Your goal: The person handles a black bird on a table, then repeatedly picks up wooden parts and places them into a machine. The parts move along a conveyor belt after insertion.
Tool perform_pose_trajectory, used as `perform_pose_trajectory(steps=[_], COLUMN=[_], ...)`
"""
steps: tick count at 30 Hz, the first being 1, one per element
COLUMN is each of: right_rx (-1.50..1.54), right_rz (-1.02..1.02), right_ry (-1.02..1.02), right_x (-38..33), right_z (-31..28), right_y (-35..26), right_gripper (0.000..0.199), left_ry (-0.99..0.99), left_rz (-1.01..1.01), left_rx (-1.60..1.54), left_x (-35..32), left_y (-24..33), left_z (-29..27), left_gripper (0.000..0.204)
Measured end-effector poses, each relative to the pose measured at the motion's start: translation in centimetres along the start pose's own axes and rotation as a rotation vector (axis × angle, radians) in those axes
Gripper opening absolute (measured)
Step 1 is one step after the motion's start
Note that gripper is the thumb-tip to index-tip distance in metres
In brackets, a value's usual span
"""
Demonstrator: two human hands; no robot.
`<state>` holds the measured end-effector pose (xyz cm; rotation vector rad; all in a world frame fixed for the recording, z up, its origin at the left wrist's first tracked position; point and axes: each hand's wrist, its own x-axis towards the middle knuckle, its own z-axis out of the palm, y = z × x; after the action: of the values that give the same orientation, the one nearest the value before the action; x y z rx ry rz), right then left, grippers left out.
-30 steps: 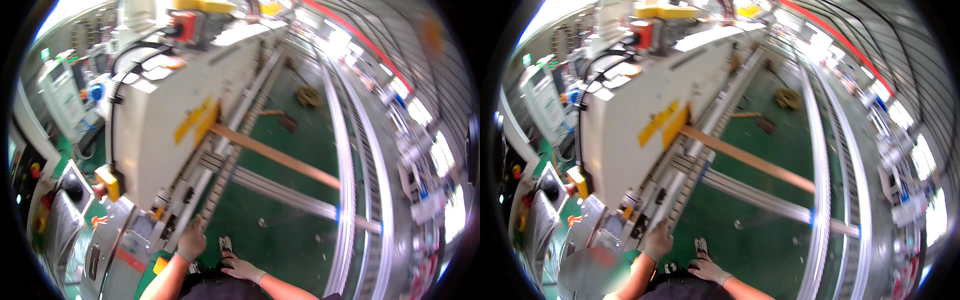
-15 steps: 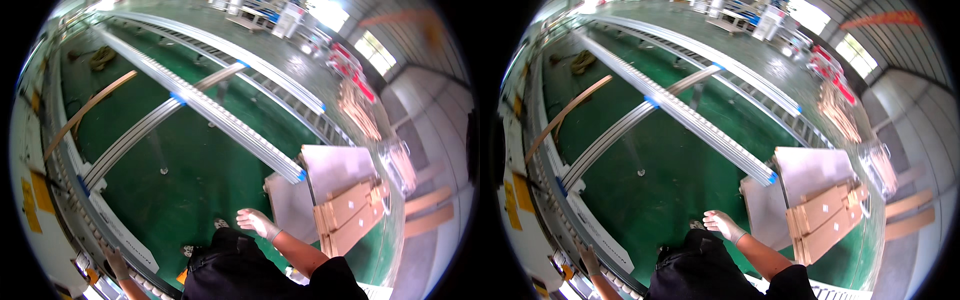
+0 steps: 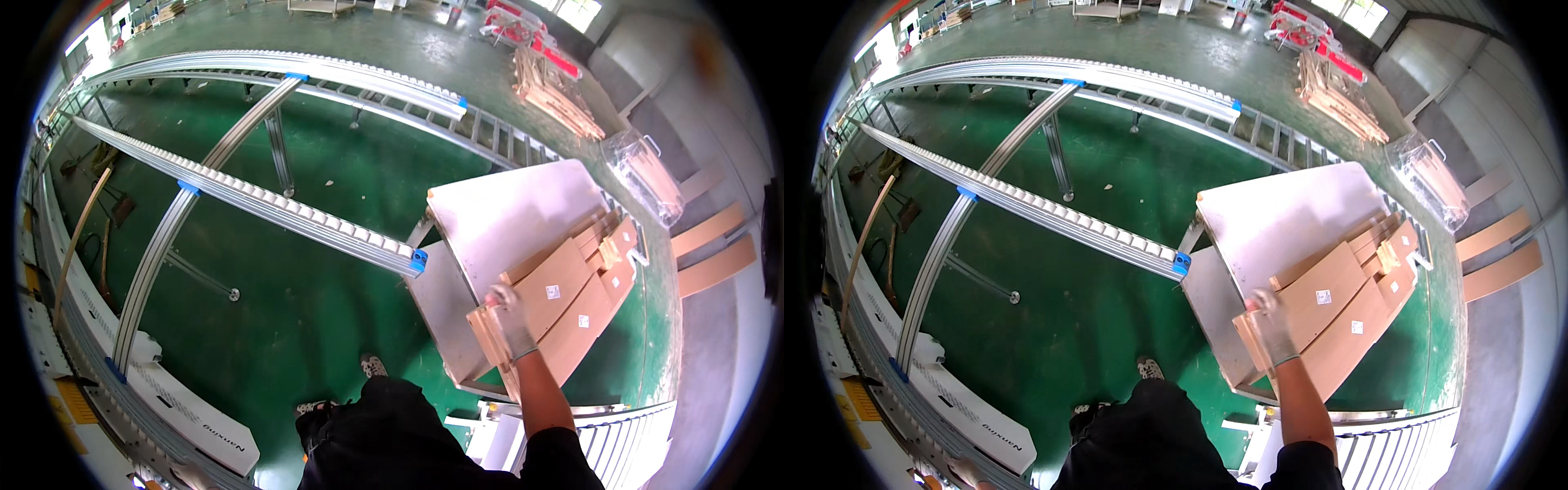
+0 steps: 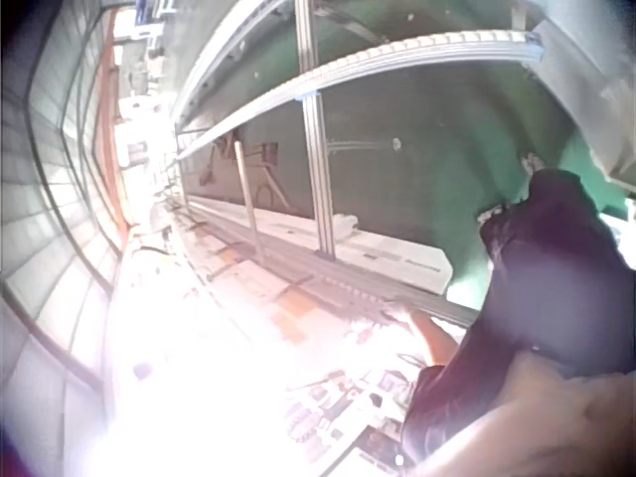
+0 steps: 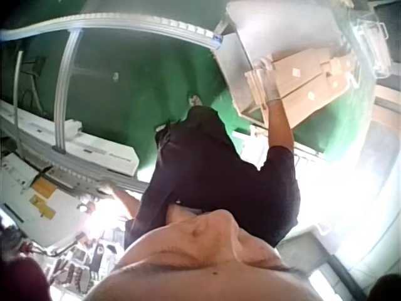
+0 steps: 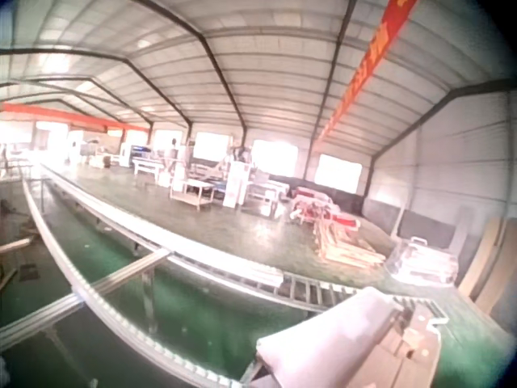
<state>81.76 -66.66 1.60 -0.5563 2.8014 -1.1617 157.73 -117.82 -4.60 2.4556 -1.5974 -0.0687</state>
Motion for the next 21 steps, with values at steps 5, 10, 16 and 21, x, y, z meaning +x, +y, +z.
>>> perform_pose_trajectory(steps=[5, 10, 16, 21], right_rx=[-0.507, -0.577, -0.564, -0.605], right_rz=[-0.128, -0.395, -0.357, -0.328], right_ry=[-0.008, -0.143, -0.325, -0.552], right_x=[1.4, 2.6, 4.7, 7.3], right_z=[-4.2, -4.0, -5.4, -5.5], right_y=[3.9, 5.5, 7.0, 7.2], right_gripper=[0.064, 0.063, 0.054, 0.056], left_ry=[-0.065, -0.661, -1.433, -1.78], left_rz=[0.132, 0.44, 0.991, 1.076], left_rx=[0.511, -0.63, -0.572, -0.518], left_x=[-11.1, -25.7, -42.1, -48.8], left_y=[4.1, 12.2, 35.7, 43.2], left_z=[-0.1, 11.2, 4.8, 3.7], left_gripper=[0.055, 0.039, 0.039, 0.042])
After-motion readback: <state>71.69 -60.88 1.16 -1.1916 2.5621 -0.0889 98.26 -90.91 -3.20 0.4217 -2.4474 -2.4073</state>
